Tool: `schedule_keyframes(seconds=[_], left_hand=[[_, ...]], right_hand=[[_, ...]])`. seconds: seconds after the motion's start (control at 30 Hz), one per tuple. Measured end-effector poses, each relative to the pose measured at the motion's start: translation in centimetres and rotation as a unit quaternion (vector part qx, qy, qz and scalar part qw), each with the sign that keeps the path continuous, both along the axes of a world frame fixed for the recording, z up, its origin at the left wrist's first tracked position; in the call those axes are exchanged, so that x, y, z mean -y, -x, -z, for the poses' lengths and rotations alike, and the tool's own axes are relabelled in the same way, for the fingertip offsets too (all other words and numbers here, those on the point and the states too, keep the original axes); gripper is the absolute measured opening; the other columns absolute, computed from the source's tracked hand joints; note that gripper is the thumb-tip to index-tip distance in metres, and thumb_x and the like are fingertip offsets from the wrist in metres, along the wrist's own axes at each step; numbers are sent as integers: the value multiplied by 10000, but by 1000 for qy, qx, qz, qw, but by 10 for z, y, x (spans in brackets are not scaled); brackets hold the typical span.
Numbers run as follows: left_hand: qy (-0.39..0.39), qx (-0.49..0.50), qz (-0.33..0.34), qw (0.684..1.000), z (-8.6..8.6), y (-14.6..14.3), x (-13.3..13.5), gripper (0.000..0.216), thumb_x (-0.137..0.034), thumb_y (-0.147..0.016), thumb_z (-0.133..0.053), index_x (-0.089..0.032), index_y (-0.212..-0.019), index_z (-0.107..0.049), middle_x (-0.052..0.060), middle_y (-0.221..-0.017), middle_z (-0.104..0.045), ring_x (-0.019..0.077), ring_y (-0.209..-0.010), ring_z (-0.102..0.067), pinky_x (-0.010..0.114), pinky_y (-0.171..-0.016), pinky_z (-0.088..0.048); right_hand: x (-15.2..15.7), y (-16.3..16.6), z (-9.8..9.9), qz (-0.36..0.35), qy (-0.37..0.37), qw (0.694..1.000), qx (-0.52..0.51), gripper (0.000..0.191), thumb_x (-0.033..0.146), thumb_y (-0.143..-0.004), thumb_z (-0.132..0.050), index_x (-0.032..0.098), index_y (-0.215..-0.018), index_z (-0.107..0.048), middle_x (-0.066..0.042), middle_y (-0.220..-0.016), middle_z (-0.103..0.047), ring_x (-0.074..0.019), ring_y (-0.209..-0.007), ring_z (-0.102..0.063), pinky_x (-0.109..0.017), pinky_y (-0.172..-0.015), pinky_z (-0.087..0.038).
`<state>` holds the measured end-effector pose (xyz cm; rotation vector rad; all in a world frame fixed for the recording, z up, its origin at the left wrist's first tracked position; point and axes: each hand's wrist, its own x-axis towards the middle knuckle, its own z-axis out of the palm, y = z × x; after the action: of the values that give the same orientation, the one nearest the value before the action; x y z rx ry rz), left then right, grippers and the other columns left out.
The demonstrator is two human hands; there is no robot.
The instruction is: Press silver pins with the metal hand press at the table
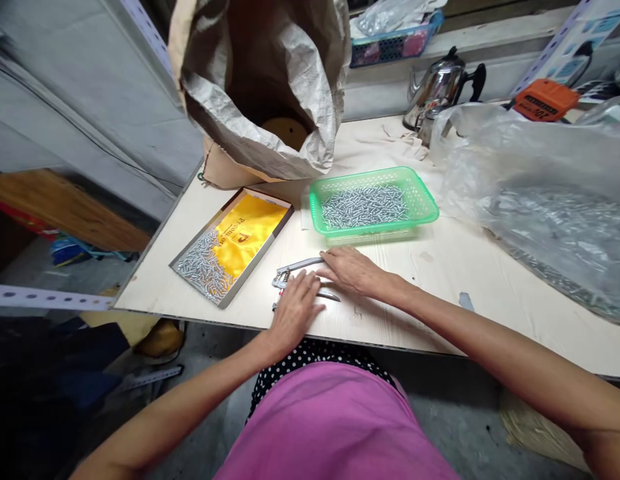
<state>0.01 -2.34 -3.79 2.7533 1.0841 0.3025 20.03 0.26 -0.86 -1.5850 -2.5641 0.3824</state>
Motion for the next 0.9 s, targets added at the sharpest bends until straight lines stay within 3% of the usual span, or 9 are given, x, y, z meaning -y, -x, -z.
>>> schedule_keyframes(seconds=[0.13,0.27,0.4,0.47,0.6,0.73,0.9], left_hand=[[29,28,19,999,9,-3,24,574,-411,-932,-530,-161,-1428,-385,171,-1473,-443,304,-1444,-277,539,-1146,-292],[74,61,9,995,3,-1,23,503,-436,-933,-523,-171,-1358,-473,162,-1411,-515,303,-1416,-337,562,-1153,-263],[98,93,10,991,0,2,19,573,-479,-912,-546,-153,-1373,-449,171,-1430,-490,312,-1428,-308,582,-1169,-210],[112,102,17,988,4,3,19,638,-491,-895,-568,-133,-1401,-417,184,-1441,-474,318,-1421,-319,571,-1173,-214],[160,98,7,982,13,2,22,612,-452,-878,-590,-130,-1383,-461,179,-1388,-528,346,-1342,-431,519,-1131,-325],[177,100,-1,979,20,3,25,614,-486,-893,-543,-154,-1402,-458,149,-1416,-512,347,-1355,-415,498,-1138,-320],[172,91,-11,981,30,4,29,628,-555,-891,-516,-141,-1363,-512,143,-1302,-610,348,-1312,-463,460,-1103,-386]], right_hand=[[-16,16,6,27,-17,998,63,219,231,-958,-475,115,-1057,-633,-133,-993,-631,-269,-963,-544,-352,-793,-406],[-43,31,14,16,-46,995,85,155,196,-939,-491,151,-958,-639,-112,-979,-621,-248,-943,-537,-326,-734,-398],[-53,50,7,38,-50,992,109,173,129,-913,-482,141,-958,-648,-140,-966,-617,-251,-917,-527,-324,-699,-396],[-46,68,-2,-17,-57,994,95,191,129,-912,-473,146,-967,-656,-140,-982,-607,-253,-924,-509,-336,-712,-397],[-27,108,-15,-209,-7,977,38,169,272,-887,-555,229,-978,-691,-92,-976,-594,-272,-972,-472,-382,-763,-407],[-22,127,-12,-255,-4,966,34,154,278,-825,-622,289,-955,-706,-83,-858,-596,-292,-946,-478,-403,-758,-414],[-26,131,-3,-305,-61,950,5,160,123,-883,-514,196,-874,-656,-79,-830,-613,-226,-859,-514,-358,-767,-423]])
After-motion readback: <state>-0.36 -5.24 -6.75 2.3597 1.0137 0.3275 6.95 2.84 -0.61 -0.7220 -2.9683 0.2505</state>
